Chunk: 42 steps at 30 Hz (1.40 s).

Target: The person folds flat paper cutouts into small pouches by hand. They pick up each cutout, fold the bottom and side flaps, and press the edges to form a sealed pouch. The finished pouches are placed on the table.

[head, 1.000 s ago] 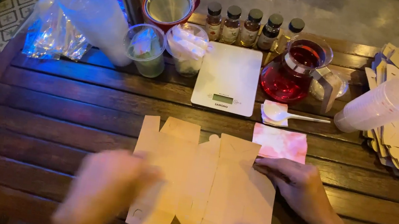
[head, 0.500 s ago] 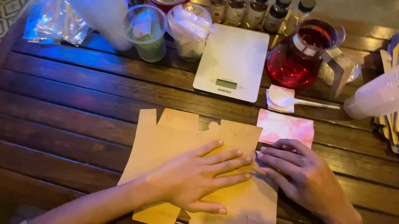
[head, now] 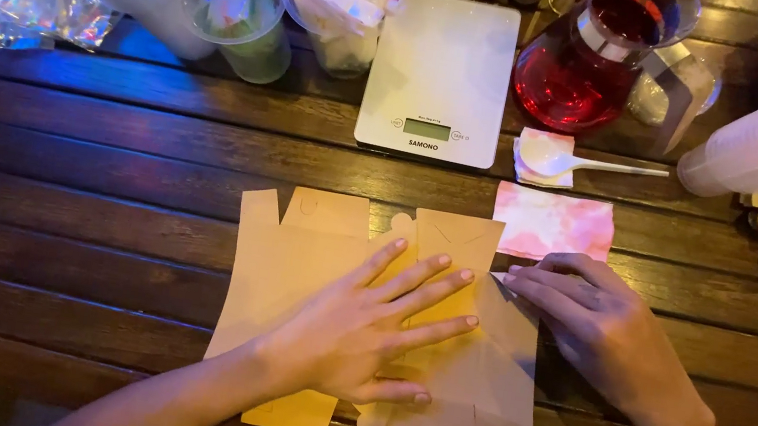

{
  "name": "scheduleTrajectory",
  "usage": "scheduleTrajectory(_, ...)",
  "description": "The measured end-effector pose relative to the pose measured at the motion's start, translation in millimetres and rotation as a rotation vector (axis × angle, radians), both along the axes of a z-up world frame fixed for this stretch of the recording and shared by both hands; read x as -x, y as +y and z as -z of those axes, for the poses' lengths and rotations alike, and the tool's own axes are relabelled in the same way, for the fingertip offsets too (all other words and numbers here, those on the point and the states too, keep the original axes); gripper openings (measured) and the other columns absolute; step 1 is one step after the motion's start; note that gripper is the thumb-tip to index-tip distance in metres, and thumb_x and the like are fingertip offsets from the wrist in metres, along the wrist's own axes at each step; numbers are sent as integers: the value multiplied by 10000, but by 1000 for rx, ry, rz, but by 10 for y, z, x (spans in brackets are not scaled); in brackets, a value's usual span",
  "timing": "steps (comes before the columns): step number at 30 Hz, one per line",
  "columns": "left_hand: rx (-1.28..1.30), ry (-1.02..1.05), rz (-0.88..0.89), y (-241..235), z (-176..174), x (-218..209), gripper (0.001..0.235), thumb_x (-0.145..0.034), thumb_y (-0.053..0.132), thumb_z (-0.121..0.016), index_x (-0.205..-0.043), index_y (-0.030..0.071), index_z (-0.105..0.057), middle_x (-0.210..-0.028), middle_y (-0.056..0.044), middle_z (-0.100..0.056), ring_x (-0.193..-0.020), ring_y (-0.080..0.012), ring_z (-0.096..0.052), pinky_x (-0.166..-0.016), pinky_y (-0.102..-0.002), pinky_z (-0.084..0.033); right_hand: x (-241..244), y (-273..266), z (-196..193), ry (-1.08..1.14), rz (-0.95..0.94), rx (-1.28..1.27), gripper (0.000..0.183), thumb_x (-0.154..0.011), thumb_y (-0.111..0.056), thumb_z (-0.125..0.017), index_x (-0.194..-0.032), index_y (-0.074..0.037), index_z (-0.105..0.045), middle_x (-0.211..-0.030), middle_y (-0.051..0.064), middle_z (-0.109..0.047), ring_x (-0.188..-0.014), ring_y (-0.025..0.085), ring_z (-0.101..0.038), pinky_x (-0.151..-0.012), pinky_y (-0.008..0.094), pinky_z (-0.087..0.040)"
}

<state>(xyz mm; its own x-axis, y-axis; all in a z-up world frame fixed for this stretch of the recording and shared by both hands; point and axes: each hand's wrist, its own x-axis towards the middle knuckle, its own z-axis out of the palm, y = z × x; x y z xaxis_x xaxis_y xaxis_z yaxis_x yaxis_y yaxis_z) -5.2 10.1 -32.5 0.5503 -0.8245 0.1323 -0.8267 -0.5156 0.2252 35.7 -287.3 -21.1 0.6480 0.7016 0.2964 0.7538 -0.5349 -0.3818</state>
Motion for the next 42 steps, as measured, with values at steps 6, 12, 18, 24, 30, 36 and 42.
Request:
scheduleTrajectory(6,-28,16,-4,3,14,-26,769,-1000,693,-276,-1629,252,-293,-1717,-131,-202,-1584,-333,-220,-1255,-595,-115,-1,-3,-22,-39,-31,55,310,-934,-90,-641,-1236,-69,-707,-1240,77,-738,-1114,288,-669,-962,405,-550)
scheduleTrajectory(12,2,53,1,-9,0,-46,753,-996,677,-316,-1596,225,-370,-1701,-144,-246,-1568,-355,-256,-1243,-606,-139,-4,30,-111,-31,-71,43,319,-953,-66,-595,-1258,-25,-678,-1268,115,-720,-1117,320,-664,-963,445,-557)
scheduleTrajectory(18,1,75,2,-11,40,-63,755,-993,678,-331,-1594,223,-376,-1703,-144,-234,-1570,-354,-246,-1240,-612,-134,-2,23,-116,-41,-79,82,368,-930,-73,-626,-1289,5,-640,-1296,171,-679,-1139,356,-636,-962,488,-547)
scheduleTrajectory(24,12,86,-8,-4,34,-69,750,-996,673,-349,-1593,221,-389,-1704,-137,-242,-1579,-333,-238,-1251,-601,-133,-19,75,-180,-46,-95,96,361,-936,-77,-608,-1286,9,-636,-1303,160,-677,-1126,358,-643,-968,502,-548)
scheduleTrajectory(30,25,98,-8,-4,26,-77,738,-994,661,-364,-1584,219,-407,-1694,-135,-278,-1577,-335,-244,-1249,-607,-140,-11,68,-146,-97,-35,87,397,-932,-31,-646,-1328,-16,-614,-1315,130,-683,-1087,340,-638,-958,500,-554)
scheduleTrajectory(36,46,97,-13,1,41,-69,731,-996,660,-368,-1578,220,-418,-1683,-139,-305,-1567,-343,-273,-1242,-621,-165,28,87,-208,-176,133,12,275,-954,-80,-722,-1222,-28,-692,-1235,137,-698,-1062,359,-649,-990,482,-533)
scheduleTrajectory(42,23,71,-13,-3,28,-67,741,-991,673,-365,-1584,231,-401,-1691,-129,-285,-1566,-334,-277,-1237,-616,-179,-41,109,-48,-217,130,130,263,-932,-269,-776,-1164,-170,-703,-1190,85,-625,-1006,317,-627,-894,458,-540)
